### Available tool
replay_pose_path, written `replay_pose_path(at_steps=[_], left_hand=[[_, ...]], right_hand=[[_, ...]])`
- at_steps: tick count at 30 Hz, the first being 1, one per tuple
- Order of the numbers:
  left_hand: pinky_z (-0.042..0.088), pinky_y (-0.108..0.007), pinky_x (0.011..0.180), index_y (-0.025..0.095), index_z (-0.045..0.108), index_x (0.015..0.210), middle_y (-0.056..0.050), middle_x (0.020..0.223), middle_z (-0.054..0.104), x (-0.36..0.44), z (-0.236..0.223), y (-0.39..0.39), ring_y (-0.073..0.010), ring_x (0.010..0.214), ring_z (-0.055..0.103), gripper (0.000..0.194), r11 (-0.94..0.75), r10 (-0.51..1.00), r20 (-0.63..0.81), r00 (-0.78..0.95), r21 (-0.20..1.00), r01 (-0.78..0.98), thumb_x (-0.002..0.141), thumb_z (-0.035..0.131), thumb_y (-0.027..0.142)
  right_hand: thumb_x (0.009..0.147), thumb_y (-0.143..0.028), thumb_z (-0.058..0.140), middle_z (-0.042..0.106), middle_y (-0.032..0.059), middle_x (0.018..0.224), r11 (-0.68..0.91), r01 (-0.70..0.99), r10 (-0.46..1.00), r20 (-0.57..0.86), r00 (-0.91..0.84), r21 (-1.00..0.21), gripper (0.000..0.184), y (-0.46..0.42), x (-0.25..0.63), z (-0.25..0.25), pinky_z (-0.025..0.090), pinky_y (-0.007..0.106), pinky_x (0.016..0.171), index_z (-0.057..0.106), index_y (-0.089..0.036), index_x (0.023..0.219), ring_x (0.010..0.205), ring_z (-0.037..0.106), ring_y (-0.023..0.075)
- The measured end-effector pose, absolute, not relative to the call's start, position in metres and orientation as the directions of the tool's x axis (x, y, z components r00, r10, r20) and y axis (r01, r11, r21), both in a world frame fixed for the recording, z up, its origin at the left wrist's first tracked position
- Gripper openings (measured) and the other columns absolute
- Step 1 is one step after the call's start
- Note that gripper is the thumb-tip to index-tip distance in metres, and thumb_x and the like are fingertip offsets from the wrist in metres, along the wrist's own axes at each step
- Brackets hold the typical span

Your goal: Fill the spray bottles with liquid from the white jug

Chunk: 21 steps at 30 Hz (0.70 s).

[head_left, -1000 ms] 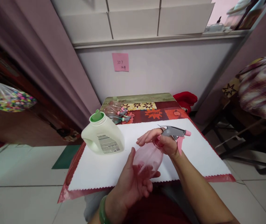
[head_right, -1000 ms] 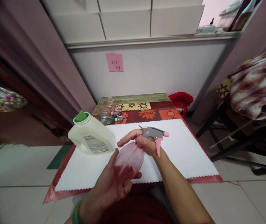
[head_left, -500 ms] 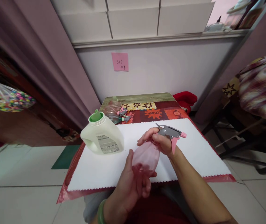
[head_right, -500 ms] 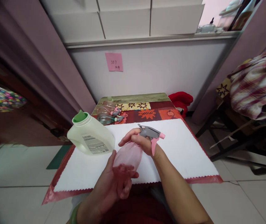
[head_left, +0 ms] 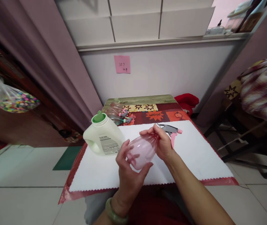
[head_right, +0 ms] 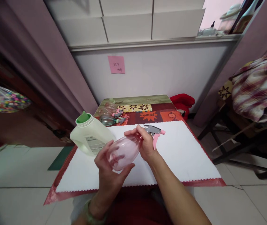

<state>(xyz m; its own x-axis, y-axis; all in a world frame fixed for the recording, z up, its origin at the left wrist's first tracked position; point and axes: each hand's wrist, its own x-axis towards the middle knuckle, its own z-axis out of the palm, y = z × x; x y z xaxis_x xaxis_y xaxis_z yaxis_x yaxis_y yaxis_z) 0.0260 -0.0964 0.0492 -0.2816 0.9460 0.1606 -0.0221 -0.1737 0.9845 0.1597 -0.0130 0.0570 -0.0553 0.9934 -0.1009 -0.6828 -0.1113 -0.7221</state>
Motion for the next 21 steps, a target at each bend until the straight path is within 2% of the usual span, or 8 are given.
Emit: replay_pose_path(at_steps=[3, 5, 9, 11, 14, 16, 18, 21], left_hand=[[0.038, -0.054, 0.119, 0.025, 0.059, 0.096, -0.016, 0.136, 0.061, 0.01, 0.033, -0.09, -0.0365, 0.147, 0.041, 0.052, -0.227, 0.954, 0.246, -0.172, 0.966, 0.122, 0.059, 0.096, 0.021], [0.029, -0.058, 0.123, 0.024, 0.061, 0.088, -0.017, 0.129, 0.065, 0.007, 0.025, -0.089, -0.0381, 0.151, 0.036, 0.044, -0.276, 0.948, 0.294, -0.124, 0.95, 0.148, 0.06, 0.095, 0.022], [0.031, -0.052, 0.123, 0.025, 0.062, 0.118, -0.017, 0.158, 0.043, 0.022, 0.036, -0.091, -0.0404, 0.158, 0.02, 0.093, -0.305, 0.933, 0.286, -0.219, 0.951, -0.058, 0.036, 0.104, 0.035], [0.046, -0.045, 0.112, 0.027, 0.058, 0.131, -0.015, 0.156, 0.046, 0.031, 0.05, -0.09, -0.0372, 0.154, 0.032, 0.092, -0.118, 0.975, 0.045, -0.216, 0.934, -0.337, 0.052, 0.097, 0.054], [0.06, -0.036, 0.07, 0.024, 0.058, 0.13, -0.015, 0.126, 0.068, 0.032, 0.06, -0.085, -0.0313, 0.11, 0.07, 0.071, 0.38, 0.921, -0.355, 0.159, 0.738, -0.558, 0.082, 0.062, 0.077], [0.046, -0.026, 0.043, 0.019, 0.058, 0.121, -0.014, 0.101, 0.072, 0.027, 0.058, -0.083, -0.0223, 0.066, 0.069, 0.077, 0.618, 0.785, -0.473, 0.4, 0.641, -0.455, 0.081, 0.053, 0.084], [0.031, -0.02, 0.036, 0.017, 0.056, 0.113, -0.007, 0.085, 0.068, 0.023, 0.053, -0.083, -0.0129, 0.047, 0.056, 0.075, 0.638, 0.764, -0.486, 0.425, 0.667, -0.385, 0.078, 0.058, 0.083], [0.036, -0.02, 0.042, 0.02, 0.054, 0.116, -0.003, 0.092, 0.064, 0.024, 0.046, -0.086, -0.0106, 0.054, 0.057, 0.064, 0.381, 0.923, -0.337, 0.184, 0.865, -0.327, 0.072, 0.082, 0.058]], right_hand=[[0.075, -0.062, 0.079, 0.079, 0.0042, 0.077, -0.204, -0.736, 0.975, -0.204, -0.091, -0.646, 0.043, -0.013, 0.159, 0.055, 0.057, 0.041, 0.084, 0.066, -0.022, 0.065, 0.082, 0.075, 0.0266], [0.075, -0.061, 0.081, 0.078, 0.0028, 0.073, -0.235, -0.772, 0.967, -0.222, -0.124, -0.591, 0.044, -0.013, 0.159, 0.053, 0.057, 0.044, 0.087, 0.061, -0.023, 0.061, 0.083, 0.076, 0.0273], [0.075, -0.058, 0.083, 0.073, -0.0006, 0.065, -0.167, -0.822, 0.98, -0.18, -0.08, -0.545, 0.047, -0.013, 0.156, 0.049, 0.056, 0.047, 0.091, 0.053, -0.024, 0.058, 0.081, 0.075, 0.0267], [0.074, -0.057, 0.083, 0.072, -0.0008, 0.063, -0.101, -0.809, 0.99, -0.136, -0.026, -0.579, 0.048, -0.013, 0.156, 0.047, 0.056, 0.048, 0.091, 0.052, -0.024, 0.058, 0.079, 0.074, 0.0269], [0.074, -0.055, 0.083, 0.07, -0.0007, 0.063, 0.016, -0.747, 0.998, -0.033, 0.051, -0.664, 0.046, -0.013, 0.16, 0.045, 0.056, 0.046, 0.091, 0.053, -0.024, 0.058, 0.077, 0.074, 0.0253], [0.074, -0.055, 0.083, 0.069, -0.001, 0.062, 0.059, -0.711, 0.997, 0.011, 0.073, -0.701, 0.046, -0.013, 0.164, 0.044, 0.056, 0.043, 0.09, 0.054, -0.024, 0.058, 0.075, 0.073, 0.0233], [0.074, -0.055, 0.083, 0.07, -0.0005, 0.063, 0.049, -0.696, 0.997, -0.001, 0.071, -0.716, 0.045, -0.013, 0.169, 0.044, 0.056, 0.04, 0.087, 0.055, -0.024, 0.06, 0.075, 0.073, 0.0225], [0.075, -0.057, 0.082, 0.074, 0.0009, 0.068, -0.011, -0.705, 0.994, -0.087, 0.072, -0.709, 0.045, -0.012, 0.172, 0.044, 0.055, 0.038, 0.081, 0.055, -0.024, 0.061, 0.077, 0.073, 0.0231]])
